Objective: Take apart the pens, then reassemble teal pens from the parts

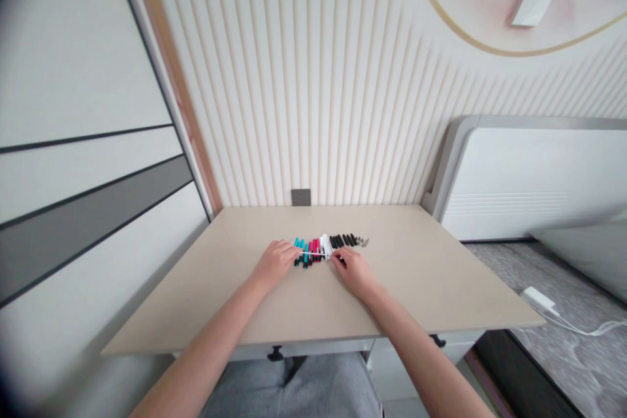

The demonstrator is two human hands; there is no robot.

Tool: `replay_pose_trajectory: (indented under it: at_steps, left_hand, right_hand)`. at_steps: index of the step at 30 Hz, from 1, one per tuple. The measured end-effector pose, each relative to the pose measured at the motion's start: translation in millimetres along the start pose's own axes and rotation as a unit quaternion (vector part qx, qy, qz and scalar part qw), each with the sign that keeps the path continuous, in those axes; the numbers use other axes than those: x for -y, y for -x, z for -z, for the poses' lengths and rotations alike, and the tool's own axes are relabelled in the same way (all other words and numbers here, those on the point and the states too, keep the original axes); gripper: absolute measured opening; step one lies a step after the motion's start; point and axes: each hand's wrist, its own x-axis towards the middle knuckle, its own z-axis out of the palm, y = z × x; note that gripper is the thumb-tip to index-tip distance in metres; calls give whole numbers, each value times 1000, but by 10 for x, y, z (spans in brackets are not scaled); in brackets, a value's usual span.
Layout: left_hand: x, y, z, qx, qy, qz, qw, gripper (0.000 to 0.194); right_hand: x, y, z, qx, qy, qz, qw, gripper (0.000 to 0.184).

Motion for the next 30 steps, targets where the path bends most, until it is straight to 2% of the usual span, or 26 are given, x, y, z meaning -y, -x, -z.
replay_pose_trajectory:
  at_steps: [6, 8, 10, 12, 15, 18, 22, 25, 27, 30]
  left_hand:
    - [17, 17, -13, -19, 14, 25, 999, 23]
    - [9, 15, -18, -13, 5, 17, 1000, 23]
    - [-8, 8, -19, -5, -5, 0, 1000, 23]
    - [-31, 2, -16, 6, -8, -29, 1000, 23]
    - [-64, -3, -13, 15, -10, -63, 998, 20]
    - [-84, -2, -17, 6, -9, -62, 998, 18]
    - [-97, -5, -9, -6, -1, -51, 999, 18]
    - [-106, -9, 17, -22, 10, -17, 1000, 26]
    - [-103, -6, 26, -39, 14, 17, 999, 33]
    - [-76, 7, 12, -49, 14, 52, 997, 30]
  right_hand:
    - [-115, -5, 58, -73, 7, -64, 995, 21]
    - [-111, -3, 71, -86, -8, -58, 995, 22]
    - [-81, -1, 69, -86, -30, -24, 996, 21]
    - [-34, 3, 53, -68, -50, 18, 996, 20]
    - [41, 18, 22, -7, -61, 58, 996, 19]
    - [102, 44, 12, 47, -48, 65, 996, 19]
    - [154, 68, 16, 73, -25, 68, 995, 20]
    - [143, 57, 8, 47, -4, 51, 998, 21]
    - [102, 39, 3, 5, 11, 15, 1000, 21]
    - [14, 14, 7, -43, 29, -49, 997, 21]
